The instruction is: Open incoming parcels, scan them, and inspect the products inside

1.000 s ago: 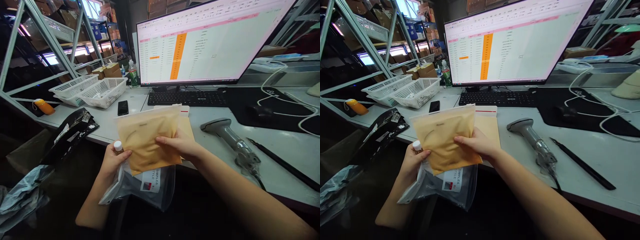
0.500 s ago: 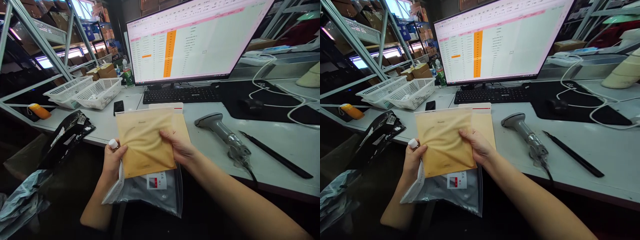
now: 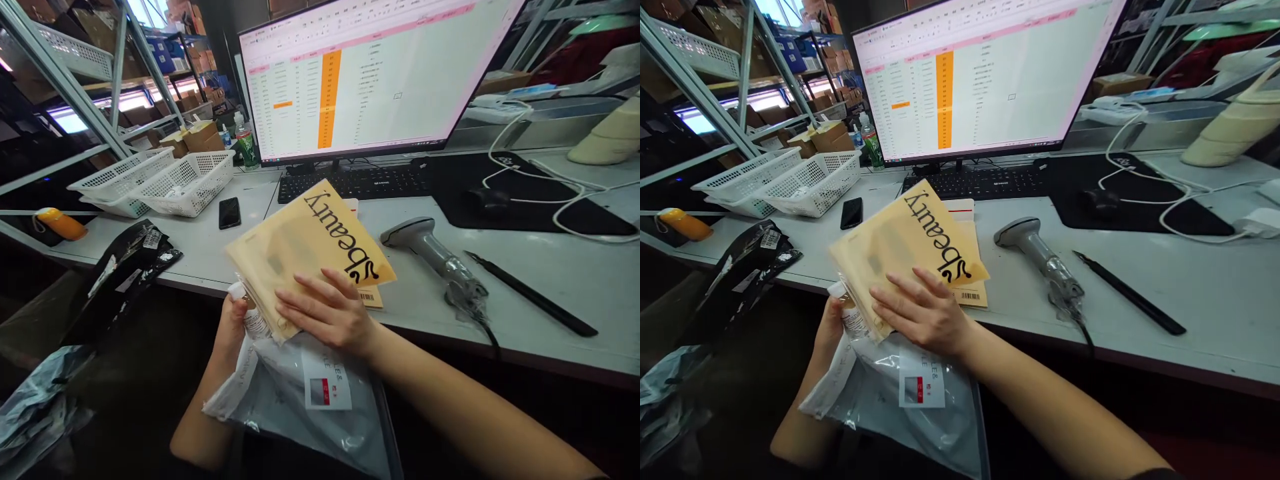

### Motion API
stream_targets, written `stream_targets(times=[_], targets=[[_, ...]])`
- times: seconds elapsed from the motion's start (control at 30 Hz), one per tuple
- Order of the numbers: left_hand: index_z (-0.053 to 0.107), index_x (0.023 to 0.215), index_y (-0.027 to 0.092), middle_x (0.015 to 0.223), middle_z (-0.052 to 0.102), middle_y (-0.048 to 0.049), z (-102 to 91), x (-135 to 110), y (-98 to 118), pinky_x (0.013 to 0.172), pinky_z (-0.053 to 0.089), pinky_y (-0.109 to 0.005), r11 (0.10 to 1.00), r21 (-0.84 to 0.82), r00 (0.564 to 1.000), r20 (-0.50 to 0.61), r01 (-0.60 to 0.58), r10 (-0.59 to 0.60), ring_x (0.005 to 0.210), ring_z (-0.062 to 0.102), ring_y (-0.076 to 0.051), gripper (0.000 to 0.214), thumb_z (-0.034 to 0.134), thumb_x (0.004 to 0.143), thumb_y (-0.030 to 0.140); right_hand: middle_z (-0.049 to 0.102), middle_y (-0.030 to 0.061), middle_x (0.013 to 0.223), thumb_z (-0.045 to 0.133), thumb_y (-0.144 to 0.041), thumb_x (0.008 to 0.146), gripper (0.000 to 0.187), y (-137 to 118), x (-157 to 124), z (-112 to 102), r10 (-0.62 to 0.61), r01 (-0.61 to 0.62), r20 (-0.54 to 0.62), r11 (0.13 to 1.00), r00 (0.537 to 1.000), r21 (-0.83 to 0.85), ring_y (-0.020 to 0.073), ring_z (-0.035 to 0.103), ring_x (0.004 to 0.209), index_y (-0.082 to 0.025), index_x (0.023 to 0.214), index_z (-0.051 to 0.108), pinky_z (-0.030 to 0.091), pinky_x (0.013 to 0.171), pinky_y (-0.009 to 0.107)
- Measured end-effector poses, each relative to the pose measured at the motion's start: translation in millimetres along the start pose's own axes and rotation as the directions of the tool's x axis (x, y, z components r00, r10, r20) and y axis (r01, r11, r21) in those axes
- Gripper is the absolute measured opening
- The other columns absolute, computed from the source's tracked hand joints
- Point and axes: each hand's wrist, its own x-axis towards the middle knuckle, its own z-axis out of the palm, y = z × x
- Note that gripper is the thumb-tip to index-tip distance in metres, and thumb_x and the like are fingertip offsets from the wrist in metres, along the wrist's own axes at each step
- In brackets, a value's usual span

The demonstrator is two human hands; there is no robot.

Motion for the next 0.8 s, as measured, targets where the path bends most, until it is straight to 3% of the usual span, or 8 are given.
stream_targets(times=[0.13,0.3,0.47,0.57,0.63,0.7,0.77,0.8], targets=[[0.075,0.094,0.017,0.091,0.078,-0.0063,3.6,-2,-4,0.074,0.061,-0.031,0.996,0.090,0.991,-0.135,0.001,0.011,0.077,0.075,-0.023,0.043,0.094,0.057,0.031,0.077,-0.0102,0.112,0.069,-0.025,0.093,0.017,-11,-19,7,0.006,-0.005,-0.023,0.999,1.000,0.034,0.0126,0.067,0.102,-0.033,0.107,0.075,0.043,0.113,0.035],[0.074,0.094,0.016,0.090,0.078,-0.0053,5.2,-3,-1,0.073,0.061,-0.030,0.993,0.121,0.985,-0.173,-0.001,0.022,0.076,0.074,-0.021,0.042,0.092,0.058,0.030,0.077,-0.0042,0.115,0.068,-0.021,0.092,0.019,-12,-27,6,0.024,-0.024,-0.001,0.988,1.000,0.150,0.0164,0.066,0.107,-0.026,0.110,0.074,0.049,0.106,0.037],[0.074,0.097,0.017,0.091,0.077,-0.0037,-8.7,5,-1,0.072,0.058,-0.025,0.982,0.179,0.996,-0.071,0.060,-0.048,0.078,0.071,-0.017,0.042,0.090,0.059,0.026,0.078,0.0060,0.108,0.062,-0.038,0.097,0.026,0,-23,-9,0.042,-0.115,0.197,0.920,0.980,0.374,0.0219,0.068,0.104,-0.017,0.108,0.072,0.059,0.093,0.038],[0.074,0.097,0.016,0.088,0.075,-0.0040,-15.3,6,0,0.070,0.057,-0.026,0.962,0.227,0.987,0.010,0.151,-0.158,0.075,0.069,-0.017,0.040,0.089,0.062,0.028,0.070,0.0124,0.130,0.064,-0.029,0.094,0.034,17,-14,-20,0.217,-0.298,0.302,0.919,0.928,0.258,0.0300,0.059,0.127,-0.016,0.125,0.067,0.052,0.106,0.049],[0.073,0.097,0.016,0.086,0.073,-0.0044,-15.8,4,3,0.070,0.057,-0.027,0.942,0.273,0.975,0.059,0.193,-0.216,0.075,0.068,-0.018,0.039,0.089,0.064,0.030,0.061,0.0179,0.142,0.070,-0.037,0.089,0.058,29,-4,-24,0.348,-0.465,0.462,0.869,0.816,0.167,0.0371,0.053,0.134,-0.014,0.140,0.057,0.049,0.107,0.058],[0.072,0.091,0.015,0.082,0.071,-0.0039,-14.1,1,7,0.067,0.055,-0.025,0.920,0.328,0.960,0.104,0.213,-0.259,0.072,0.066,-0.017,0.035,0.088,0.065,0.031,0.063,0.0201,0.137,0.077,-0.045,0.080,0.079,37,7,-26,0.412,-0.648,0.683,0.752,0.603,0.119,0.0399,0.060,0.125,-0.014,0.148,0.050,0.054,0.098,0.058],[0.070,0.085,0.014,0.077,0.069,-0.0036,-11.9,1,11,0.063,0.053,-0.024,0.899,0.374,0.943,0.146,0.228,-0.300,0.068,0.064,-0.015,0.033,0.089,0.065,0.032,0.072,0.0149,0.122,0.080,-0.042,0.076,0.072,42,16,-25,0.367,-0.816,0.850,0.565,0.377,0.118,0.0352,0.069,0.108,-0.017,0.139,0.058,0.059,0.086,0.048],[0.070,0.083,0.014,0.077,0.069,-0.0037,-11.1,1,12,0.062,0.053,-0.023,0.893,0.381,0.934,0.161,0.241,-0.321,0.067,0.064,-0.015,0.033,0.089,0.064,0.032,0.075,0.0115,0.115,0.079,-0.040,0.076,0.059,43,19,-25,0.315,-0.884,0.900,0.446,0.301,0.140,0.0315,0.072,0.101,-0.018,0.129,0.064,0.059,0.082,0.043]])
